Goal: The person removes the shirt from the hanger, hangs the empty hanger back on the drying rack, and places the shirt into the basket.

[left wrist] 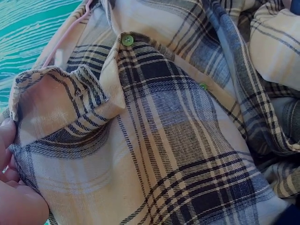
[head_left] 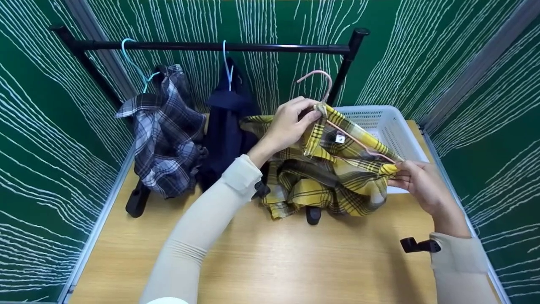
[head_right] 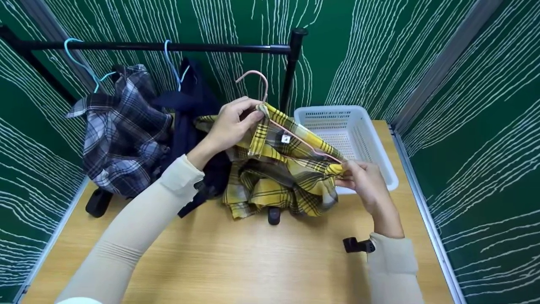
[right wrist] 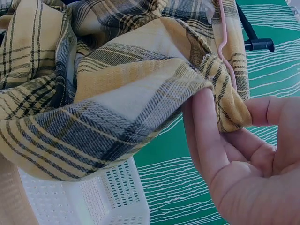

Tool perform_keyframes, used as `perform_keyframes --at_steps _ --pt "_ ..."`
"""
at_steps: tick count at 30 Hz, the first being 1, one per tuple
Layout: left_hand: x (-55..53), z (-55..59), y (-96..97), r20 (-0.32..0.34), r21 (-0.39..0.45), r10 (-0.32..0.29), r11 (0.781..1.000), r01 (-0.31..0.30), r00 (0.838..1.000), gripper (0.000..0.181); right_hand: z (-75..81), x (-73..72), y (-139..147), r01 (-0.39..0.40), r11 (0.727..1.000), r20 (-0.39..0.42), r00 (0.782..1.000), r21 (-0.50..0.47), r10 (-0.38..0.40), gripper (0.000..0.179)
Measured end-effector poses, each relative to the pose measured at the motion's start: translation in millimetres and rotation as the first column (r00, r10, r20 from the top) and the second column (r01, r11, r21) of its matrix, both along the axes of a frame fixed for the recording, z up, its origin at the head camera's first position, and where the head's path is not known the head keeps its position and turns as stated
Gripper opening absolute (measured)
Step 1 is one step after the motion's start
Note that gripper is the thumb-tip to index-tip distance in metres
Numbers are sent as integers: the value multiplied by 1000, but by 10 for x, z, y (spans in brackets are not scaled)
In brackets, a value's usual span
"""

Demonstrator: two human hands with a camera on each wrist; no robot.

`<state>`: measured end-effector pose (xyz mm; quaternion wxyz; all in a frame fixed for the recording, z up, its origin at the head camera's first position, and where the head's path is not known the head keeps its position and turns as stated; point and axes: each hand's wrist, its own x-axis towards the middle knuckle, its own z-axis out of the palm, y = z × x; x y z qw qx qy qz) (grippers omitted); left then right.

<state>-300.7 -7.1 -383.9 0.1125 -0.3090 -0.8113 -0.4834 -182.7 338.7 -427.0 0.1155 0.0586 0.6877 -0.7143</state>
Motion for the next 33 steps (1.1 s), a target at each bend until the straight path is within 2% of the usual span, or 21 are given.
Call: perform_keyframes --at_steps 8,18,28,33 --pt "-13 -2 -28 -12 13 -7 1000 7 1000 24 -44 50 0 -49 989 -50 998 -139 43 35" --pt "-11 25 -66 34 48 -40 998 38 999 27 -85 87 -23 -48 936 -106 994 -348 11 34" --pt "-1 26 -63 36 65 -31 997 29 999 24 -190 111 -65 -8 898 -125 991 -441 -53 35" --pt "2 35 -70 36 56 -24 998 22 999 24 -255 123 -90 6 895 -141 987 -446 -77 37"
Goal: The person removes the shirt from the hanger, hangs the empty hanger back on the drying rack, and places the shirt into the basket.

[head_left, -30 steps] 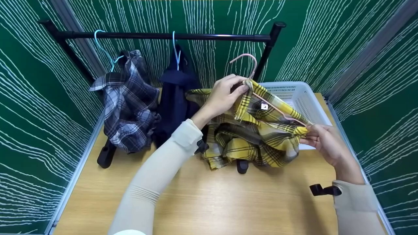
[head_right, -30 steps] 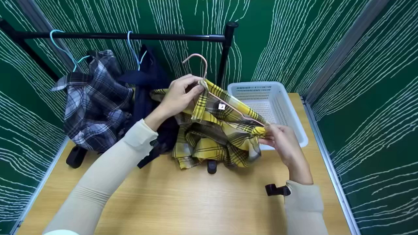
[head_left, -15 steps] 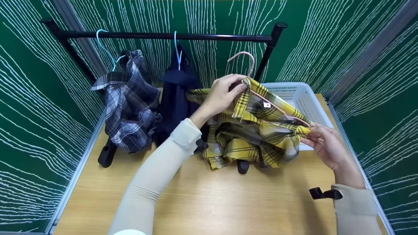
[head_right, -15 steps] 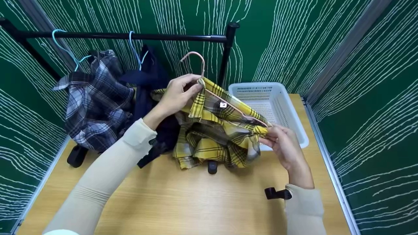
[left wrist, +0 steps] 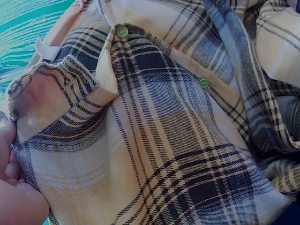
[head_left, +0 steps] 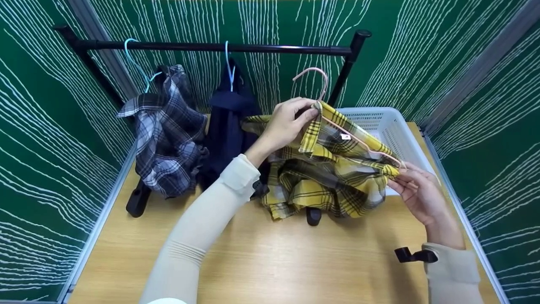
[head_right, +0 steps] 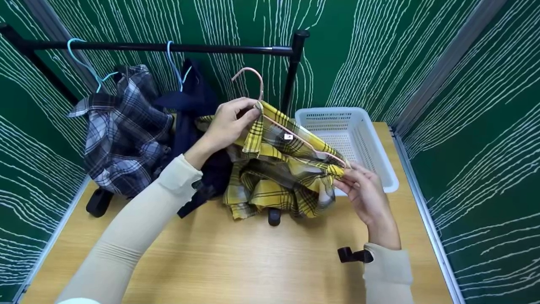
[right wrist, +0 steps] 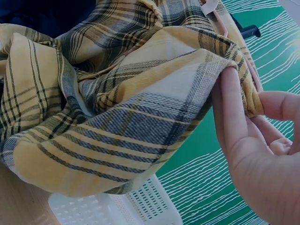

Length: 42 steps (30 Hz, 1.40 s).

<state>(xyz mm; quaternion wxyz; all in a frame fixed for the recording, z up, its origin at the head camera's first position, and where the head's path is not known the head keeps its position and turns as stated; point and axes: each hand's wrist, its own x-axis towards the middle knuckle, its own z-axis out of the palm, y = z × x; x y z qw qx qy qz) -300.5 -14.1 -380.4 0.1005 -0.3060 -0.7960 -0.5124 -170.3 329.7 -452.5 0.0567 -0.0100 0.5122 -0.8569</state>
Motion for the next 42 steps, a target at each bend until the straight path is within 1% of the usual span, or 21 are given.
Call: perform_keyframes --at_steps 3,6,11,15,17,19,22,25,29,32,34,36,38,40,42 --pt "2 -3 -6 14 2 -2 1000 2 1000 25 -40 11 2 -20 1000 -36 999 -20 20 38" --pt "4 -6 -14 21 8 -5 1000 5 1000 25 -79 13 14 -73 995 -84 994 -74 67 40" --pt "-15 -20 -21 10 -3 -2 1000 2 1000 25 -154 9 25 -151 974 -139 982 -172 127 42" --pt "-20 -24 -26 20 5 -6 1000 6 1000 25 -199 7 18 -184 961 -171 974 -206 149 44" --pt "-20 -26 -24 33 16 -13 1000 12 999 25 -213 2 8 -201 950 -192 969 -240 156 45" --pt "-15 -22 -17 50 33 -20 999 19 999 25 -223 -9 -6 -221 933 -213 963 -286 163 45" --pt "-15 -19 -4 64 59 -21 998 18 998 25 -235 -25 -36 -236 916 -230 959 -325 166 44" --pt "-15 -21 -2 60 73 -9 997 5 998 25 -246 -31 -67 -226 926 -224 961 -303 161 43" --pt "-15 -28 -18 54 54 1 999 -4 999 26 -268 -24 -116 -189 957 -185 971 -219 149 41" --pt "-13 -28 -28 56 48 -2 999 -1 998 26 -288 -18 -179 -127 984 -119 986 -122 113 37" --pt "-8 -24 -30 56 54 -6 999 3 998 27 -301 -16 -235 -75 996 -60 996 -52 72 33" --pt "-5 -19 -30 56 62 -13 998 10 998 27 -311 -19 -297 -24 1000 -4 1000 13 24 29" --pt "-5 -16 -29 53 64 -15 998 12 998 27 -323 -28 -358 15 997 32 999 74 -18 24" --pt "-3 -13 -31 50 65 -14 998 11 999 27 -340 -48 -419 35 993 51 998 117 -41 19" --pt "-2 -15 -36 47 65 -9 998 6 999 27 -370 -73 -475 34 987 57 997 157 -43 15"
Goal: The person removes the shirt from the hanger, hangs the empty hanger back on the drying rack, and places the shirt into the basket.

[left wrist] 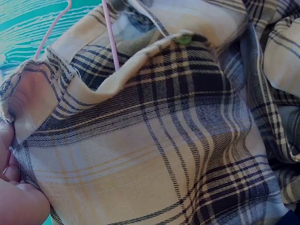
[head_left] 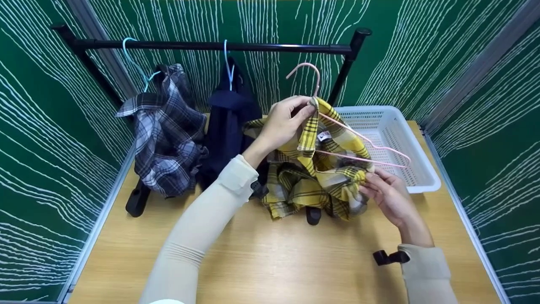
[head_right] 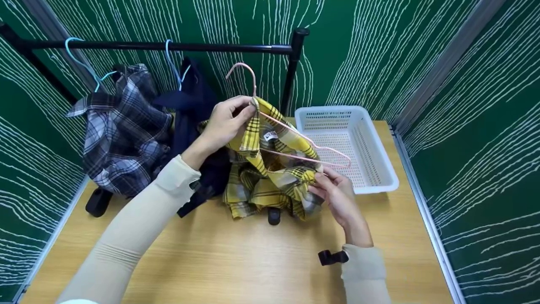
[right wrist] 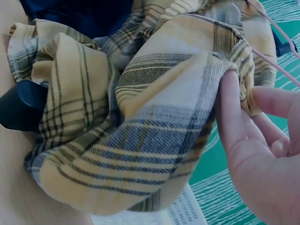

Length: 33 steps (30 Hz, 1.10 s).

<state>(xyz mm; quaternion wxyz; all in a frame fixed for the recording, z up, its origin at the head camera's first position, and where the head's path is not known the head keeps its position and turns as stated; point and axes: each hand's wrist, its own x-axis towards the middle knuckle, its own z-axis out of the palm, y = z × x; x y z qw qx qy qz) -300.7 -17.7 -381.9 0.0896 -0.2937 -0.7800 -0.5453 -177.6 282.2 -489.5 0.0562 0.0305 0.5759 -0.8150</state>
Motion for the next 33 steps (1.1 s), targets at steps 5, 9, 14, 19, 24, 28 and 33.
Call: perform_keyframes --at_steps 5,9,14,19,24,28,33 --pt "6 -6 4 -4 5 6 1000 -6 1000 27 -140 -66 -153 -41 992 17 999 120 40 4" --pt "13 -3 7 -6 -4 5 1000 -5 1000 27 -258 -125 -302 -59 982 25 998 178 56 8" --pt "14 -5 2 -28 -34 24 999 -24 999 26 -334 -197 -435 -74 967 30 997 242 69 24" --pt "6 -25 -10 -39 -50 34 998 -36 999 26 -344 -219 -445 -87 955 15 996 283 86 30" --pt "-3 -38 -19 -40 -49 34 998 -36 999 27 -218 -153 -219 -90 920 -4 995 383 99 56" --pt "-2 -44 -31 -34 -60 38 997 -40 999 27 -33 -74 97 -98 822 -57 986 562 157 66" --pt "-4 -62 -34 -29 -61 36 997 -38 999 28 255 4 423 -44 706 -123 975 706 184 60"
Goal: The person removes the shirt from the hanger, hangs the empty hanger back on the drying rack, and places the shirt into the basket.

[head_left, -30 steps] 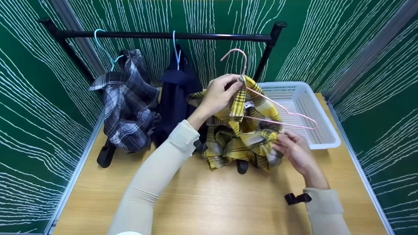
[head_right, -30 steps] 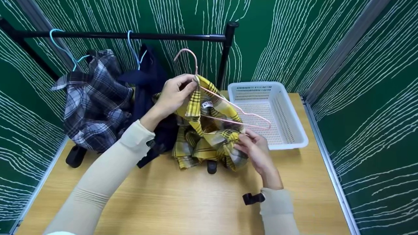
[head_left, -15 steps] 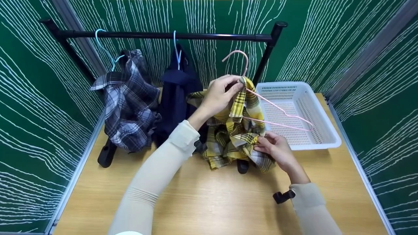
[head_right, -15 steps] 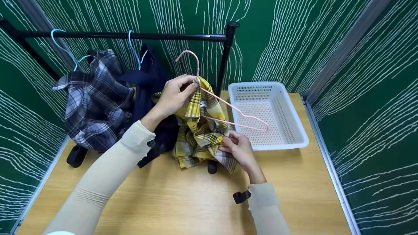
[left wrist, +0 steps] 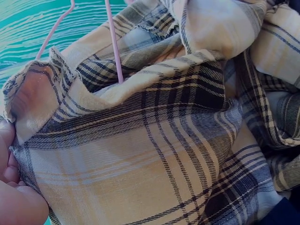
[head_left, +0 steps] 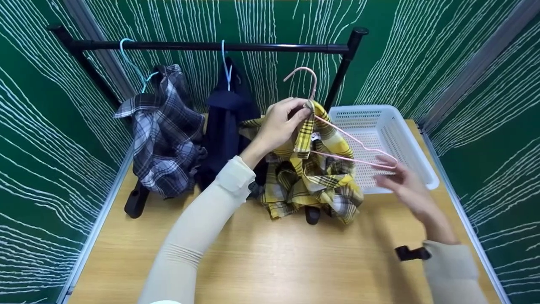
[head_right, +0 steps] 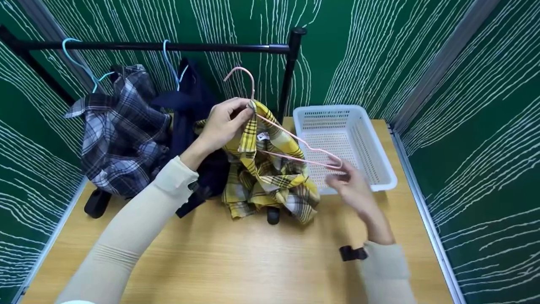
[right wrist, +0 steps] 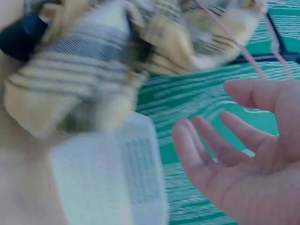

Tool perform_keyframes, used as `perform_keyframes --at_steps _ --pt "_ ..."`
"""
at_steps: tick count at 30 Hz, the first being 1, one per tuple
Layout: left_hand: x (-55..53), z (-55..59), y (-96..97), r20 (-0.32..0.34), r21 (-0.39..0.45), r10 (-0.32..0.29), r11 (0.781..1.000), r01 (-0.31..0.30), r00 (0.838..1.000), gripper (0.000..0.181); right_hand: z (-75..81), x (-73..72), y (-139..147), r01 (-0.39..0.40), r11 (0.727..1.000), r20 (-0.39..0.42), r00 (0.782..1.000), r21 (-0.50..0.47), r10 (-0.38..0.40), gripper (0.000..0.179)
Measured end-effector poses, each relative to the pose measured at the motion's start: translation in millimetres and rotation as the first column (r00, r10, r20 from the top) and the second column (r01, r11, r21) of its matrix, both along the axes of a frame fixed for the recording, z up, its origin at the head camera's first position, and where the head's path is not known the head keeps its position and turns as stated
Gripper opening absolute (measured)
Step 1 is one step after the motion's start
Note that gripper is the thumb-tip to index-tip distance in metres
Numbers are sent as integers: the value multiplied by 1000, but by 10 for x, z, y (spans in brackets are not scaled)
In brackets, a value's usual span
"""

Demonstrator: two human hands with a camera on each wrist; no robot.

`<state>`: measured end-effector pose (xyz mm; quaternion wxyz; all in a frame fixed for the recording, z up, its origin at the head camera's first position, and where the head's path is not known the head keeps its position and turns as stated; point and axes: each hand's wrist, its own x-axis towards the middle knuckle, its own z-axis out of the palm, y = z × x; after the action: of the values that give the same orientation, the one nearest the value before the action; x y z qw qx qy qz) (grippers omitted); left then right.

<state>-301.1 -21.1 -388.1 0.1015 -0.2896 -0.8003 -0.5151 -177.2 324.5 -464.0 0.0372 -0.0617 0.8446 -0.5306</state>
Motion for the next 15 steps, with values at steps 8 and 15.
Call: perform_keyframes --at_steps 8,15 --pt "-6 -10 7 -12 -5 2 1000 -2 1000 27 626 67 102 164 975 -120 982 151 -147 52" --pt "5 -6 18 -9 -5 -7 1000 7 1000 28 971 25 -56 197 949 -257 958 247 -132 50"
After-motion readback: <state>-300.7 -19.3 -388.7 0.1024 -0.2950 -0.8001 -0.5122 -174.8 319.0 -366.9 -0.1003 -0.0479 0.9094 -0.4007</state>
